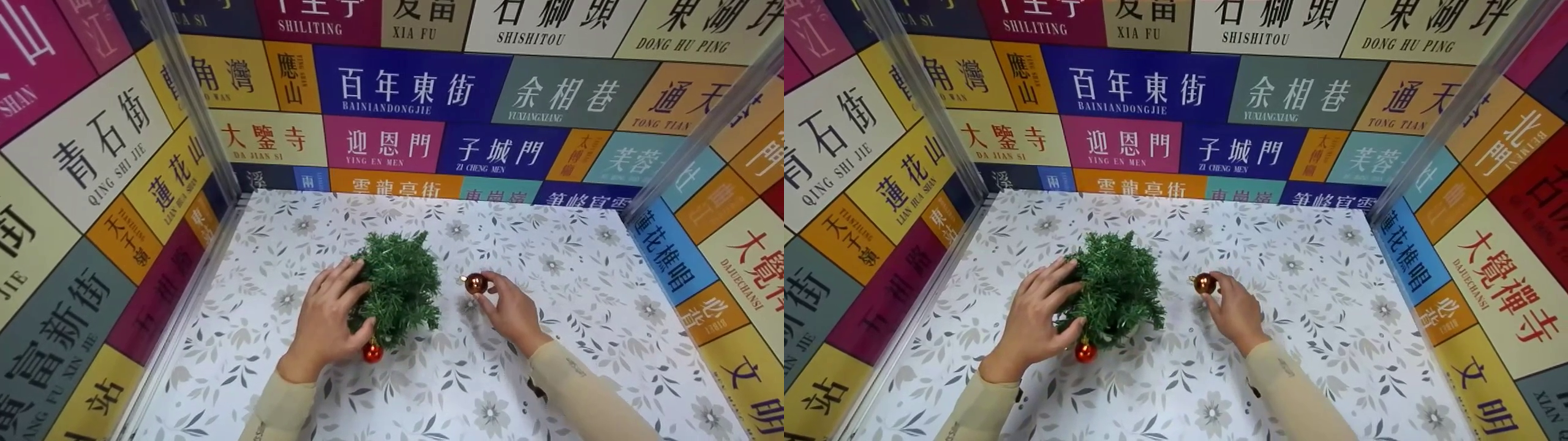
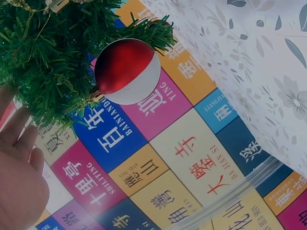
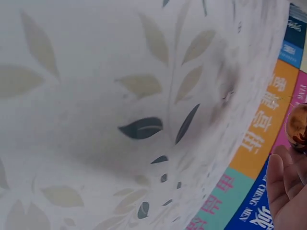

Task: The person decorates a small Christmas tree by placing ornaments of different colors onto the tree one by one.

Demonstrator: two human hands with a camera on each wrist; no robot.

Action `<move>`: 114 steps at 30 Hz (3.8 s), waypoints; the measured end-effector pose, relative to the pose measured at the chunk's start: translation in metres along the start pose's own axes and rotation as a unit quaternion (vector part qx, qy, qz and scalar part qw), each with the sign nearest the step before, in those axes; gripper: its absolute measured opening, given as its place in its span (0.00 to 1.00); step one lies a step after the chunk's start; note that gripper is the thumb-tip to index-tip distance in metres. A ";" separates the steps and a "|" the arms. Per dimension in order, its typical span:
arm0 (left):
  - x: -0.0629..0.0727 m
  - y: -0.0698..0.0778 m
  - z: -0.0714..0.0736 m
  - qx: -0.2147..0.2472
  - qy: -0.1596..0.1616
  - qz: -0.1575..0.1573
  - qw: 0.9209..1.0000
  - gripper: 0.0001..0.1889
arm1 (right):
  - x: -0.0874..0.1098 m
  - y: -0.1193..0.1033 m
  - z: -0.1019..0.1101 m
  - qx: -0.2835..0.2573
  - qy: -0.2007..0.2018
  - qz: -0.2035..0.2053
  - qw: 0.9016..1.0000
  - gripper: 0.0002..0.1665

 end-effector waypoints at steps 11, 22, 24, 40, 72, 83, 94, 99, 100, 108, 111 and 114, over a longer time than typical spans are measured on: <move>0.000 0.001 0.002 0.005 0.018 -0.008 1.000 0.23 | 0.015 -0.042 0.018 -0.058 0.033 0.042 0.997 0.30; -0.004 0.010 0.005 0.006 0.028 -0.022 0.999 0.17 | 0.026 -0.070 0.030 -0.097 0.059 0.088 0.990 0.33; -0.005 0.013 0.005 0.007 0.027 -0.023 0.999 0.15 | 0.028 -0.073 0.033 -0.107 0.060 0.092 0.988 0.33; -0.012 0.030 0.003 0.013 0.024 -0.038 0.999 0.07 | 0.040 -0.103 0.054 -0.155 0.088 0.155 0.972 0.34; -0.018 0.064 -0.023 0.027 -0.001 -0.086 0.996 0.05 | 0.047 -0.178 0.062 -0.318 0.074 0.146 0.934 0.28; -0.017 0.060 -0.018 0.023 0.006 -0.080 0.997 0.06 | 0.051 -0.166 0.045 -0.316 0.046 0.112 0.941 0.27; -0.021 0.065 -0.022 0.026 0.004 -0.085 0.996 0.06 | 0.060 -0.135 -0.007 -0.351 -0.103 0.068 0.928 0.23; -0.023 0.069 -0.023 0.033 -0.001 -0.086 0.996 0.06 | 0.060 -0.136 -0.012 -0.365 -0.125 0.061 0.921 0.23; -0.023 0.069 -0.023 0.034 -0.002 -0.085 0.996 0.06 | 0.060 -0.136 -0.013 -0.370 -0.126 0.058 0.919 0.23; -0.022 0.070 -0.025 0.031 -0.013 -0.079 0.996 0.06 | 0.055 -0.148 0.001 -0.298 -0.023 0.111 0.948 0.19; -0.021 0.069 -0.025 0.033 -0.016 -0.076 0.996 0.07 | 0.050 -0.158 0.011 -0.259 0.037 0.152 0.953 0.17; -0.021 0.069 -0.026 0.033 -0.019 -0.073 0.997 0.08 | 0.044 -0.166 0.016 -0.243 0.072 0.180 0.951 0.17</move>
Point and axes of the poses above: each hand's wrist, its own x-axis away from the middle knuckle, its own z-axis out of the back of the hand, y = z × x, the point moved 6 cm from there along -x, towards the middle knuckle, and after that the axes turned 4 degrees about z, right-handed, at the moved point
